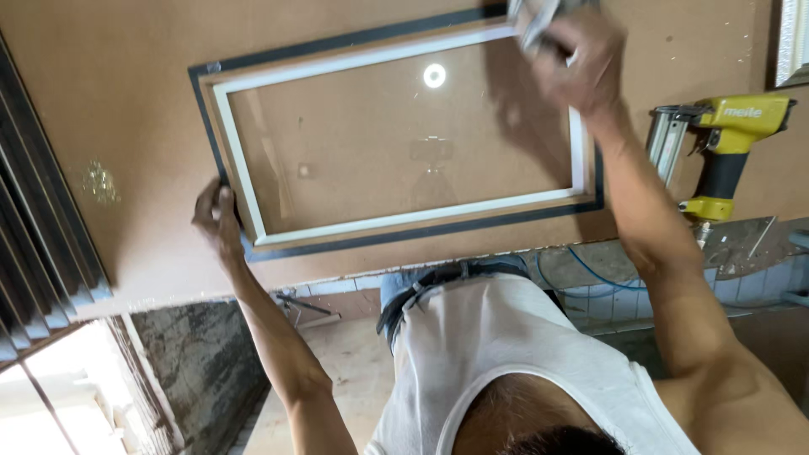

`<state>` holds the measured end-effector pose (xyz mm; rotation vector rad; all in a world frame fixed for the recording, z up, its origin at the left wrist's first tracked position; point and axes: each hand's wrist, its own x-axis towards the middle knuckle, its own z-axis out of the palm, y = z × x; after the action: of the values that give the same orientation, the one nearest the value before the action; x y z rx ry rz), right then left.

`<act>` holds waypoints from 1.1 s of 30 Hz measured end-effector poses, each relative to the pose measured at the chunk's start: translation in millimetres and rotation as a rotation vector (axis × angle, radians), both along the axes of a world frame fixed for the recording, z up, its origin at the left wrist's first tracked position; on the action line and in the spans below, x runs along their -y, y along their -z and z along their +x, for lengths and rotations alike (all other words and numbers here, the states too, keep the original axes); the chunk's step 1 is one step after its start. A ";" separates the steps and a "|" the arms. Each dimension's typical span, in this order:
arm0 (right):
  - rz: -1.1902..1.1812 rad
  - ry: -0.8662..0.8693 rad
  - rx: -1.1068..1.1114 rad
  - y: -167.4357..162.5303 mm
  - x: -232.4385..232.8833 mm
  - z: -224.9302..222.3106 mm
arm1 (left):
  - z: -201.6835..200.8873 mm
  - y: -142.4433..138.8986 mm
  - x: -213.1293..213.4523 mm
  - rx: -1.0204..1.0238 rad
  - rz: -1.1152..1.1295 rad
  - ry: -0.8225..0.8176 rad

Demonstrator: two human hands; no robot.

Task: The person wipes the glass of a picture frame with a cloth, places a backing board, and uses a pneumatic nail gun to secure the frame edges. The person repeats this process for multiple frames, stacking the finished units.

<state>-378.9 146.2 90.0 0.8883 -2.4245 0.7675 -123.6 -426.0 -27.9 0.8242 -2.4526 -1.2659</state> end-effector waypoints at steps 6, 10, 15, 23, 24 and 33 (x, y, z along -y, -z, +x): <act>0.587 -0.222 0.385 45.3 68.8 130.1 | -55.4 -7.8 8.5 -0.154 -0.008 0.248; 0.651 -0.229 0.368 68.1 71.1 128.0 | -64.2 0.4 9.3 -0.235 -0.078 0.270; 0.539 -0.382 0.343 96.5 140.0 80.8 | -62.1 18.3 15.3 -0.244 -0.041 0.230; 0.656 -0.455 0.392 145.8 348.5 114.5 | -59.4 14.4 18.2 -0.190 -0.121 0.251; 0.667 -0.464 0.326 149.3 341.1 132.5 | -58.6 11.3 15.1 -0.182 -0.087 0.240; 0.529 0.421 0.662 100.9 54.4 108.3 | -63.7 7.8 10.7 -0.041 -0.300 0.308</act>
<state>-270.7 91.8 -10.9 0.2572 -3.3364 0.2742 -187.3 -436.8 -35.7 0.3504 -2.7184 -0.9514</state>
